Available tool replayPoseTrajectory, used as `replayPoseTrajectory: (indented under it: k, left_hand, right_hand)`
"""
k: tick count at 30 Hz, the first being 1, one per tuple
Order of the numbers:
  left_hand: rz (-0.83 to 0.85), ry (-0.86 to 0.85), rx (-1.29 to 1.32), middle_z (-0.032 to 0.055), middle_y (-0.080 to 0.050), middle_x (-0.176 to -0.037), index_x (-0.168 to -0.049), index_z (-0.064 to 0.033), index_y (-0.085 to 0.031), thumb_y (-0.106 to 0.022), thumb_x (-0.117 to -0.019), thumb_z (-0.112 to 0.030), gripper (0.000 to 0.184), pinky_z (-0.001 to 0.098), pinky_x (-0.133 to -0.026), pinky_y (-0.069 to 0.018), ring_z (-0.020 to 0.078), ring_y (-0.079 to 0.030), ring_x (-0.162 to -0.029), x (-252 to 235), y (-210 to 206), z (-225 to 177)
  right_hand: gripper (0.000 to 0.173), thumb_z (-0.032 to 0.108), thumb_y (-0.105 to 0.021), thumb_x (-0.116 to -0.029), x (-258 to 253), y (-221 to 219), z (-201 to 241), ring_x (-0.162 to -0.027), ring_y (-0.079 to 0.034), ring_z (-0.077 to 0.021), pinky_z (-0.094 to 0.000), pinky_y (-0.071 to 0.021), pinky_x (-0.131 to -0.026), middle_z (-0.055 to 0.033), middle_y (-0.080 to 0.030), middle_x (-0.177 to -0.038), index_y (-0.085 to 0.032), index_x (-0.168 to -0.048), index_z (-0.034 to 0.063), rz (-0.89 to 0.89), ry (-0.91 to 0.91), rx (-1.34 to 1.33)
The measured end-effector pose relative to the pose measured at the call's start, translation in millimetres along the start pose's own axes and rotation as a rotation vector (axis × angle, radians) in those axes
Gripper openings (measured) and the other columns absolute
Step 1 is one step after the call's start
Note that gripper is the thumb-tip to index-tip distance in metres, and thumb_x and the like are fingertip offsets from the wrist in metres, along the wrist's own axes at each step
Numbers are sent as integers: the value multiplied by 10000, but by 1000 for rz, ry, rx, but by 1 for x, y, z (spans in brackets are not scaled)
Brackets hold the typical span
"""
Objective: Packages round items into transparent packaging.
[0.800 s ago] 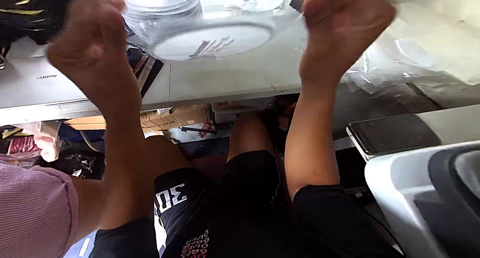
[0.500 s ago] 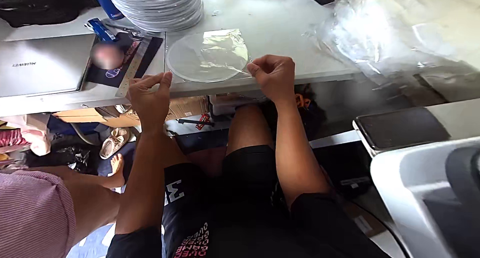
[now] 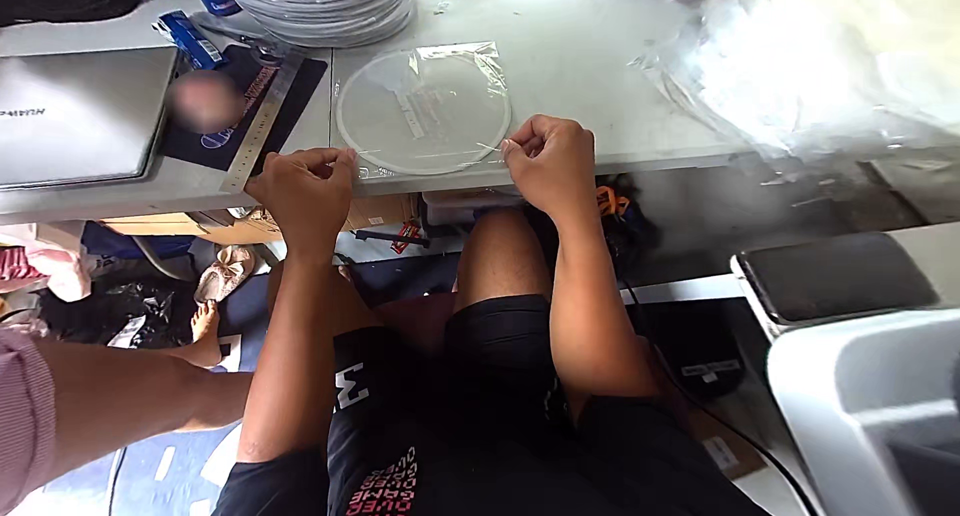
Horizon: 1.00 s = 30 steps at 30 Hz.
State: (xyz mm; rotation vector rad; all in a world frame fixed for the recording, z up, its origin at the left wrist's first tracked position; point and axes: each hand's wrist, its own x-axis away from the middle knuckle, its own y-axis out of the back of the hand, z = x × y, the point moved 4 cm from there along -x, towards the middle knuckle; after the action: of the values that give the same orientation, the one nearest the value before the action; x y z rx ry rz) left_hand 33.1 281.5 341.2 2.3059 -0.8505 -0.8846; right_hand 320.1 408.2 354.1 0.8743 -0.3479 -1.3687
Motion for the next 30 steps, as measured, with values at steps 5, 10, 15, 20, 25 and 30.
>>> replayPoseTrajectory:
  k: [5,10,15,20,25,30]
  left_hand:
    - [75,35,-25,-16,-706,-731,-964,-220,-809,-723,-912,-427,231,492,-680,-500,152,-627,-644,-6,2,-2]
    - [59,64,-34,66,-678,-806,-1299,-130,-663,-807,-836,-454,584,528,-678,-506,244,-626,-689,-9,10,-2]
    - [-185,-146,-5,162,-679,-1004,-1346,-10,-596,-668,-958,-205,440,392,-680,-539,233,-645,-770,6,26,8]
    - [143,-627,-4,157,-529,-1505,-1425,-64,-583,-566,-1017,-308,476,507,-1167,-390,307,-479,-1416,51,-10,-60]
    - [364,-675,-212,101,-412,-1623,-1538,-91,-464,-681,-948,-296,661,581,-1223,-260,294,-351,-1518,39,-40,-30]
    - [202,-698,-42,109,-437,-1606,-1508,-91,-509,-612,-978,-297,578,624,-1242,-205,275,-351,-1522,59,-29,-25]
  right_hand:
    - [140,236,-658,-898,0,-5,1,-750,-646,-213,-488,-511,-693,-27,-661,-754,-730,-930,120,-17,3,69]
    - [335,226,-695,-874,-7,-3,0,-1035,-616,-341,-594,-460,-888,-132,-657,-1062,-641,-1165,70,9,-17,141]
    - [277,192,-634,-890,-3,-7,-1,-1081,-594,-353,-572,-443,-885,-118,-661,-1075,-638,-1148,91,-43,35,194]
    - [288,161,-611,-916,-2,-7,0,-1099,-594,-351,-582,-439,-896,-125,-659,-1117,-633,-1197,100,-22,75,190]
    - [303,118,-470,-1038,13,10,-11,-1128,-605,-302,-524,-516,-901,-146,-582,-1302,-614,-1302,83,-9,350,41]
    - [639,531,-723,-882,38,-5,5,-1512,-318,-362,-654,-265,-1188,-83,-404,-1623,-599,-1440,246,149,547,243]
